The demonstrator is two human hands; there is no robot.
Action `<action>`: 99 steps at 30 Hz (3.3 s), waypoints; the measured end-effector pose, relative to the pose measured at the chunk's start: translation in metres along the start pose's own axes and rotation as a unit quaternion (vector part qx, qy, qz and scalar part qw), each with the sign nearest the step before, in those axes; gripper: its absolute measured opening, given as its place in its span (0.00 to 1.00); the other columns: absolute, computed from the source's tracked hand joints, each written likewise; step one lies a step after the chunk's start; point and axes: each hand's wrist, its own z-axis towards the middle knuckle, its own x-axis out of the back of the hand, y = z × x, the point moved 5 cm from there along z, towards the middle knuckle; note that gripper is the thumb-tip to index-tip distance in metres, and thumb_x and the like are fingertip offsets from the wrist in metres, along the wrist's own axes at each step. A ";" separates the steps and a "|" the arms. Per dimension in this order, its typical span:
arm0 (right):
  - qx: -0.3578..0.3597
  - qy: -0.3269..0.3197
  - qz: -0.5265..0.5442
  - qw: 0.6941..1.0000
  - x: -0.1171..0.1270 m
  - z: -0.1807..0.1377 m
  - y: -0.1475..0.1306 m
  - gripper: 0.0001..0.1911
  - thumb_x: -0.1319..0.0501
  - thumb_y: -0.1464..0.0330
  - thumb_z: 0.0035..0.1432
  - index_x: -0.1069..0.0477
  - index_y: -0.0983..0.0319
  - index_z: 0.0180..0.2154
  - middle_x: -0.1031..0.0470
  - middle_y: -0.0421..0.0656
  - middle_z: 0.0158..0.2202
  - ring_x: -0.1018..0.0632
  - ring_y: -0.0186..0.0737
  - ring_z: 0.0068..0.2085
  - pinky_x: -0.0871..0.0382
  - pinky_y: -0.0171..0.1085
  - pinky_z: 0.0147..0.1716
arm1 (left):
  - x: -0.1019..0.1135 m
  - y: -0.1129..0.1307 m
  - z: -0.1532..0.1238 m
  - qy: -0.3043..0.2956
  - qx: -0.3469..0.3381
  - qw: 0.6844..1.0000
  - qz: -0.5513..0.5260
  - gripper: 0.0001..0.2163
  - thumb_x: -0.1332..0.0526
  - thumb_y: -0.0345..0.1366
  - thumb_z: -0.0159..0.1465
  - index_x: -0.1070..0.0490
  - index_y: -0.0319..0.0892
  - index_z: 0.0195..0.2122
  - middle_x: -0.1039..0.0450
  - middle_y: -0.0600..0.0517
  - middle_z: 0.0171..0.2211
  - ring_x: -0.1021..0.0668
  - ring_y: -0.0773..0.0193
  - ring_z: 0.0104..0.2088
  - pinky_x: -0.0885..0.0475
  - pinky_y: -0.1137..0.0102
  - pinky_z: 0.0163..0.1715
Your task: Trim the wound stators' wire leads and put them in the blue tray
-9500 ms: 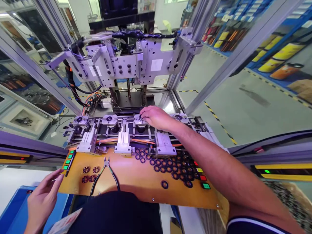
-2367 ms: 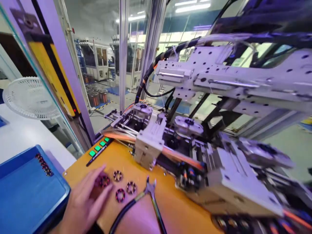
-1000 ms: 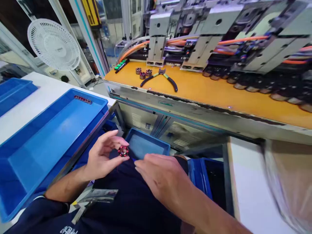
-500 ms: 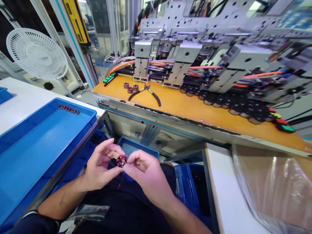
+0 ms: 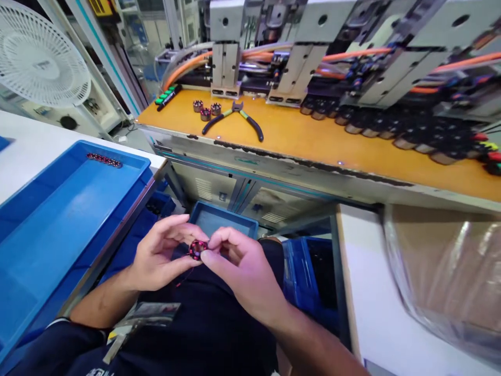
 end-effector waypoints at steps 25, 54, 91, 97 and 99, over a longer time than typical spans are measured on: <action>-0.050 -0.014 -0.090 0.995 0.008 -0.001 -0.008 0.14 0.36 0.59 0.58 0.32 0.61 0.28 0.31 0.39 0.30 0.31 0.35 0.33 0.38 0.35 0.35 | -0.008 -0.022 -0.008 0.019 0.212 0.974 -0.082 0.17 0.29 0.31 0.54 0.22 0.41 0.46 0.26 0.45 0.45 0.24 0.68 0.34 0.26 0.72 0.35; 0.051 -0.164 -0.250 0.953 0.006 0.006 -0.060 0.12 0.31 0.62 0.54 0.24 0.61 0.38 0.28 0.43 0.36 0.28 0.37 0.36 0.33 0.35 0.37 | -0.023 -0.016 -0.013 -0.062 0.347 0.898 -0.264 0.15 0.26 0.31 0.49 0.21 0.39 0.39 0.23 0.51 0.32 0.25 0.73 0.27 0.29 0.76 0.29; -0.074 -0.152 -0.348 0.922 -0.007 -0.016 -0.063 0.14 0.44 0.62 0.63 0.30 0.62 0.27 0.39 0.35 0.23 0.40 0.28 0.24 0.48 0.30 0.21 | -0.025 -0.015 -0.011 -0.011 0.281 0.910 -0.305 0.13 0.25 0.30 0.47 0.21 0.37 0.35 0.22 0.49 0.35 0.20 0.70 0.28 0.24 0.77 0.30; -0.030 -0.141 -0.348 0.926 -0.005 -0.017 -0.063 0.13 0.42 0.64 0.63 0.29 0.61 0.28 0.37 0.34 0.23 0.38 0.27 0.25 0.46 0.29 0.22 | -0.026 -0.016 -0.011 -0.007 0.246 0.912 -0.327 0.13 0.26 0.26 0.48 0.23 0.37 0.35 0.25 0.50 0.36 0.20 0.71 0.29 0.23 0.77 0.31; -0.019 -0.141 -0.345 0.928 -0.005 -0.016 -0.063 0.12 0.42 0.64 0.63 0.29 0.61 0.28 0.36 0.34 0.23 0.38 0.27 0.25 0.45 0.29 0.22 | -0.026 -0.015 -0.010 -0.016 0.232 0.911 -0.340 0.14 0.27 0.24 0.49 0.23 0.38 0.37 0.26 0.50 0.38 0.20 0.71 0.30 0.23 0.77 0.33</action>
